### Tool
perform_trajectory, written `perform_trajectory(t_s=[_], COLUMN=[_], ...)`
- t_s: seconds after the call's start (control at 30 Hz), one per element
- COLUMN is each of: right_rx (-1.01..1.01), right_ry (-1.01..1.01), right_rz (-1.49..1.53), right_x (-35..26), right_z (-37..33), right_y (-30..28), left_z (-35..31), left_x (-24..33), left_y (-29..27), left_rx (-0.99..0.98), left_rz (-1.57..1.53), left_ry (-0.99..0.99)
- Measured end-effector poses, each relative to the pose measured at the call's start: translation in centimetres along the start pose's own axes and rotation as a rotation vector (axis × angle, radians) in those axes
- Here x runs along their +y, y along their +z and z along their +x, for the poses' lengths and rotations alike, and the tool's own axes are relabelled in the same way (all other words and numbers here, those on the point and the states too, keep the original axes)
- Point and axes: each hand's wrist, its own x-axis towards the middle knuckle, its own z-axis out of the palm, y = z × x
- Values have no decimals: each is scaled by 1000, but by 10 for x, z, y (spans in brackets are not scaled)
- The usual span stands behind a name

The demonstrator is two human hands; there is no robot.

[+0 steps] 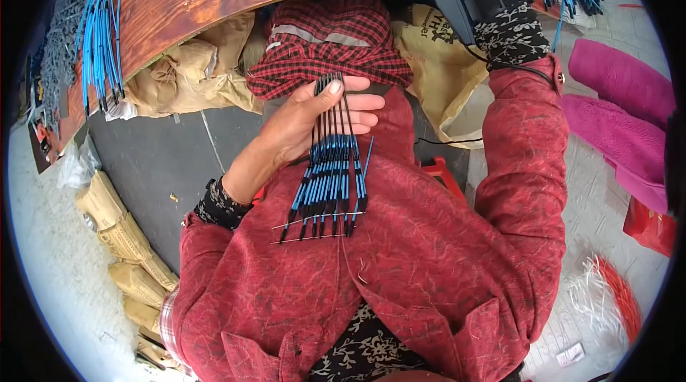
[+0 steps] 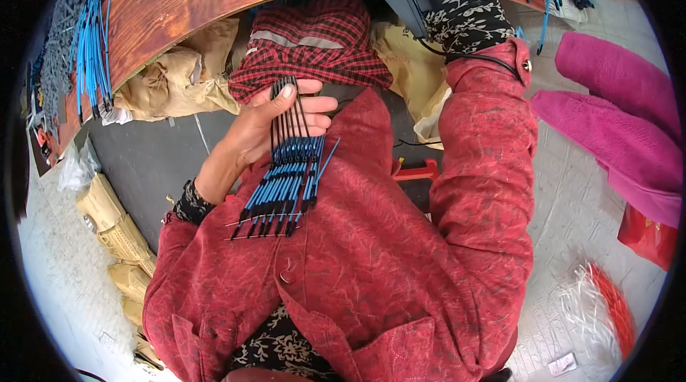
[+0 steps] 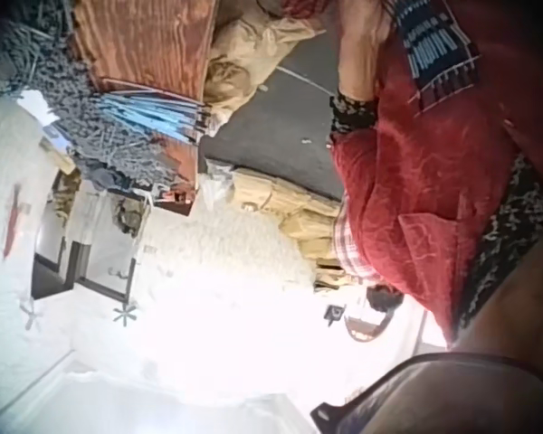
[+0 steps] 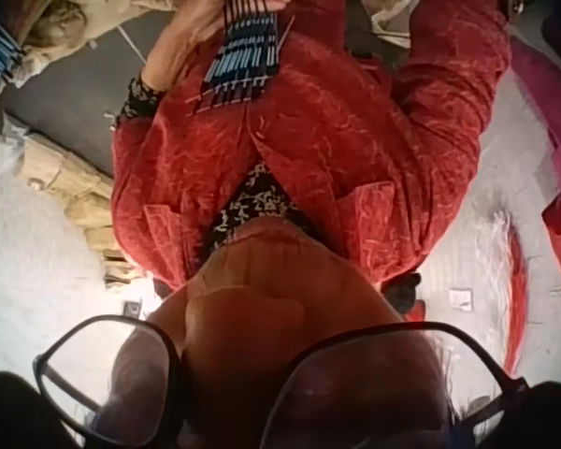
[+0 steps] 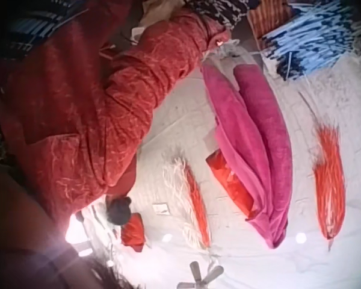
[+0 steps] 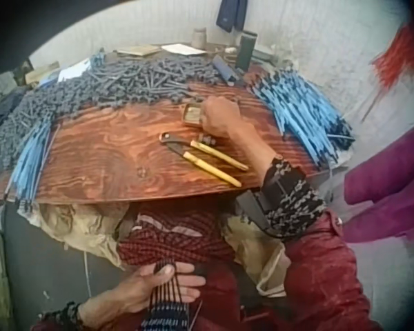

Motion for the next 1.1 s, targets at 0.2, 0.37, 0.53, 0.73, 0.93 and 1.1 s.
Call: perform_trajectory(t_s=[0.2, 0.37, 0.53, 0.73, 0.93, 1.1], right_rx=[362, 437, -219, -366, -256, -249], right_ry=[-69, 19, -223, -208, -203, -192], right_rz=[32, 767, 1283, 1144, 1161, 1175], right_x=[10, -19, -84, -98, -94, -93], right_z=[-8, -61, -178, -247, -262, -266], right_y=[11, -36, -37, -25, -14, -16], left_z=[2, -2, -5, -6, -6, -7], left_x=[-1, -6, -9, -8, -10, -10], left_y=[-3, 3, 2, 8, 13, 13], left_rx=[-31, -46, -15, -24, 4, 7], left_rz=[-6, 12, 12, 72, 102, 109], left_ry=[16, 6, 43, 46, 62, 56])
